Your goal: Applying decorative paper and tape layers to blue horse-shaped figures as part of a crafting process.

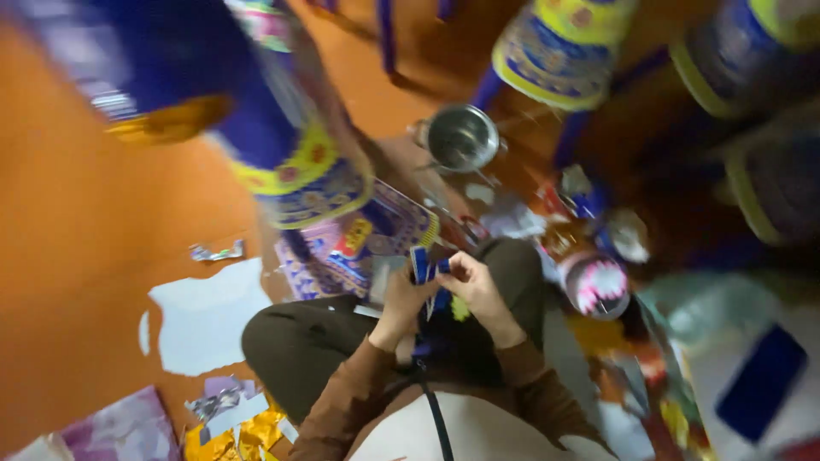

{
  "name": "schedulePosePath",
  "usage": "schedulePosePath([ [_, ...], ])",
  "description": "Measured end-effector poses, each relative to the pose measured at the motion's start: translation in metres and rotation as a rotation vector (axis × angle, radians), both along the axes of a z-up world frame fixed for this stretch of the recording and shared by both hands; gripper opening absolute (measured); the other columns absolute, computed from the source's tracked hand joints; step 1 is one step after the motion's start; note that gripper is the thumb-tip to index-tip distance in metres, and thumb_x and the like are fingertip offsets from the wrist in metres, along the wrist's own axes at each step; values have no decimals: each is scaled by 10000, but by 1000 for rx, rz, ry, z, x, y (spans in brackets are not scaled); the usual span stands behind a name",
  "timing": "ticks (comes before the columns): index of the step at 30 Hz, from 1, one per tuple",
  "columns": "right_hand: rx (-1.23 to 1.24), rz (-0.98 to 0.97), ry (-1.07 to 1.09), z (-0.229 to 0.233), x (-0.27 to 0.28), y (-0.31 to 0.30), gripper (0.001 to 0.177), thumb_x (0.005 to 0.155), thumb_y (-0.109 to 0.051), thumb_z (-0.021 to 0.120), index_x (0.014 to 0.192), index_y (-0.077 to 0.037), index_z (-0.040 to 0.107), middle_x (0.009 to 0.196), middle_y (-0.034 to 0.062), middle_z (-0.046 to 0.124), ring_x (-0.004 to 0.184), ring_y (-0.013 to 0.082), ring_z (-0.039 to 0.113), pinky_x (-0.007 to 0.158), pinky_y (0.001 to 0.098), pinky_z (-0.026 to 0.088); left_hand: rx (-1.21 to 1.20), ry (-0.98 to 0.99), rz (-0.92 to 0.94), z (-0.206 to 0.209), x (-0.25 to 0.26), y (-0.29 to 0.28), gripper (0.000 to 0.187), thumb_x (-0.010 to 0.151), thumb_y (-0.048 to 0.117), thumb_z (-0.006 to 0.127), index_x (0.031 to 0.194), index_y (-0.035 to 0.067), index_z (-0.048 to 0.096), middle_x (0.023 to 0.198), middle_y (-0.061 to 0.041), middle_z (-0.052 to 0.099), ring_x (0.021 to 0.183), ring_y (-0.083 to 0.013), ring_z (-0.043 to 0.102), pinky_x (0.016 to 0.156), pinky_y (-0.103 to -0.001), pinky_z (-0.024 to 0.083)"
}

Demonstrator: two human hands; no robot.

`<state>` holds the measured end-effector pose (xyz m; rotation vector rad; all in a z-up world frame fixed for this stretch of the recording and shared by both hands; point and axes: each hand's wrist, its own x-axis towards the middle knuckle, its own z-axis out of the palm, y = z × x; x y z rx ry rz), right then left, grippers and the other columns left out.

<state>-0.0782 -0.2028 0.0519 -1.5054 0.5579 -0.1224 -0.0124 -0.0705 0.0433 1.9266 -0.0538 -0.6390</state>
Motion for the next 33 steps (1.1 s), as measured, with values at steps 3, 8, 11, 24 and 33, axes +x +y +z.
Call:
schedulePosePath([
  [3, 93, 257, -112, 26, 24, 26, 151, 779, -127, 842, 810, -96, 698, 645, -30, 600, 610, 72, 557, 548, 226, 489, -251, 147, 126, 33, 7, 49, 320, 652, 355, 939, 760, 143, 725, 637, -33, 701, 608, -143, 686, 563, -291, 549],
  [8, 152, 547, 96, 21, 29, 71, 249, 842, -60, 630, 1048, 45, 720, 911, 106, 733, 742, 158, 599, 727, 244, 469, -668, 238, 147, 46, -16, 129, 176, 820, 3, 712, 993, -4, 680, 829, -63, 683, 692, -95, 598, 676, -207, 512],
  [11, 181, 575, 141, 36, 27, 99, 191, 881, -79, 587, 980, 45, 693, 818, 115, 666, 690, 175, 581, 664, 262, 469, -659, 324, 242, 56, -29, 157, 149, 857, 76, 709, 977, -8, 683, 788, -76, 688, 615, -89, 614, 565, -177, 496],
  [24, 100, 688, 216, 5, 3, 116, 244, 877, -12, 628, 1086, 88, 707, 850, 127, 693, 686, 161, 562, 637, 242, 431, -131, -505, 483, -27, -67, 195, 177, 727, -58, 534, 884, 21, 559, 836, -116, 641, 697, -279, 582, 680, -346, 486],
  [33, 1069, 864, -161, 17, 5, 83, 120, 926, 80, 497, 981, 45, 597, 1044, 250, 654, 1091, 328, 631, 1154, 483, 322, 269, -517, 909, -71, -104, 312, 349, 778, -40, 534, 1086, 12, 691, 1079, -108, 736, 941, -278, 702, 859, -336, 549],
])
